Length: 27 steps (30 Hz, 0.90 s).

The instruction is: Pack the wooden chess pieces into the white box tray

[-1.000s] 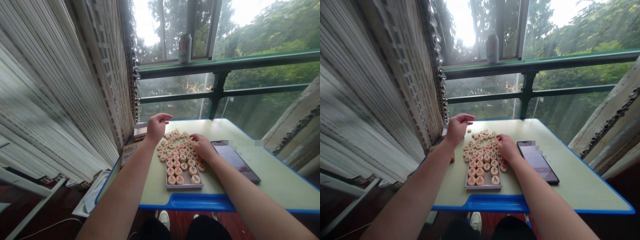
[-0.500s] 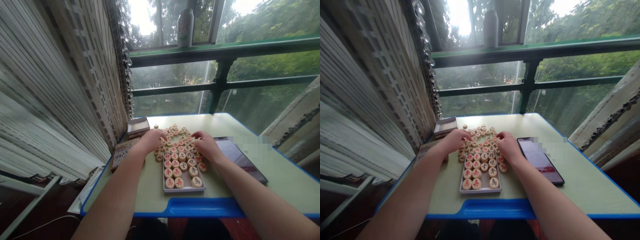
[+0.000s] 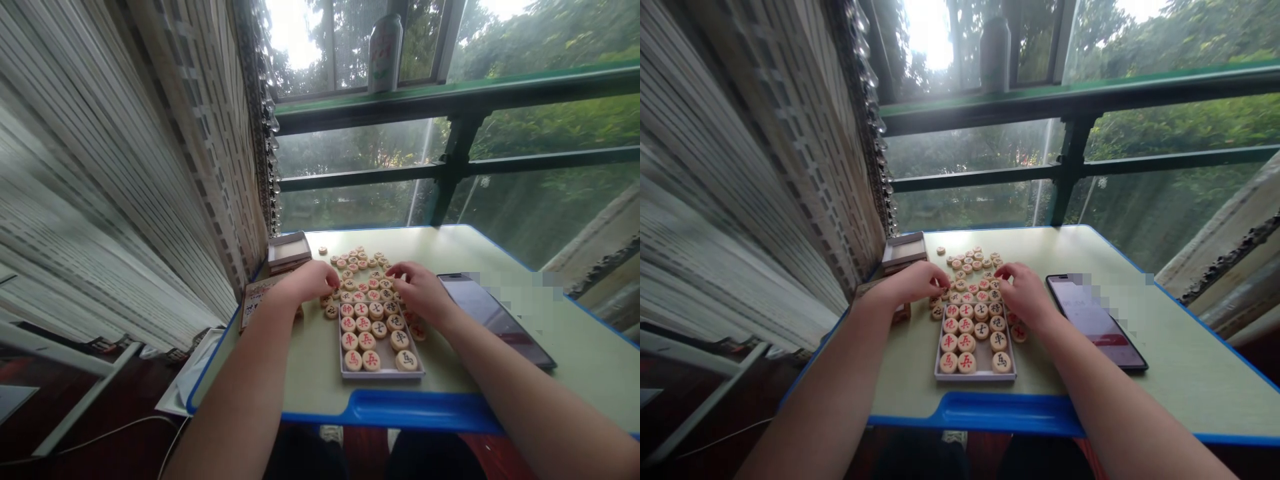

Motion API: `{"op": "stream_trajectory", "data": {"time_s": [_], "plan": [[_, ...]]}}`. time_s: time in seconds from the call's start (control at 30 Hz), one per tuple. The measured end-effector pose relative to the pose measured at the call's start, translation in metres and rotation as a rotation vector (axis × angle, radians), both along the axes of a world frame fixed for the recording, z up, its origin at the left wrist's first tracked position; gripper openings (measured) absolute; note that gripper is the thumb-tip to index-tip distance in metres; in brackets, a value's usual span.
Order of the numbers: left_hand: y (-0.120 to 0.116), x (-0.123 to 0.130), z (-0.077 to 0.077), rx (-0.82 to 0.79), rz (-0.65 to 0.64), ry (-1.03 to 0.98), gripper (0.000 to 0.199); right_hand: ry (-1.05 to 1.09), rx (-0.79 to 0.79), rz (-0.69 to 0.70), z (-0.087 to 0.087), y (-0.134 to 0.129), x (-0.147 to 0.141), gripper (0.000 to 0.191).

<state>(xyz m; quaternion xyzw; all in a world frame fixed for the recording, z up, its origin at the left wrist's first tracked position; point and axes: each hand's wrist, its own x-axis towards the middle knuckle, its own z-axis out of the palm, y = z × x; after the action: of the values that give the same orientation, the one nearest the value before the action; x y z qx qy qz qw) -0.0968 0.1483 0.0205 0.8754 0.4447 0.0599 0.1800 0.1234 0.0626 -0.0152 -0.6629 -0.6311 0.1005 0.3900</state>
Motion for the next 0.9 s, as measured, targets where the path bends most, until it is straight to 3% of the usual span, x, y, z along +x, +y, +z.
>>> {"op": "stream_trajectory", "data": {"time_s": [0.17,0.27,0.43,0.7,0.9], "plan": [[-0.001,0.001,0.000,0.032,-0.021,-0.006,0.029,-0.106,-0.032,0.245,0.005,-0.010,-0.003,0.021],[-0.005,0.004,0.003,0.086,-0.021,0.012,0.036,-0.169,-0.076,0.315,0.005,-0.013,-0.004,0.019],[-0.009,0.010,0.005,-0.026,-0.140,0.065,0.042,-0.199,-0.087,0.312,0.004,-0.011,-0.002,0.019],[-0.001,0.010,-0.003,0.000,-0.053,0.101,0.034,-0.195,-0.104,0.300,0.006,-0.014,-0.003,0.021],[-0.008,0.010,0.003,-0.061,-0.105,0.105,0.039,-0.191,-0.112,0.304,0.009,-0.015,-0.003,0.021]]}}
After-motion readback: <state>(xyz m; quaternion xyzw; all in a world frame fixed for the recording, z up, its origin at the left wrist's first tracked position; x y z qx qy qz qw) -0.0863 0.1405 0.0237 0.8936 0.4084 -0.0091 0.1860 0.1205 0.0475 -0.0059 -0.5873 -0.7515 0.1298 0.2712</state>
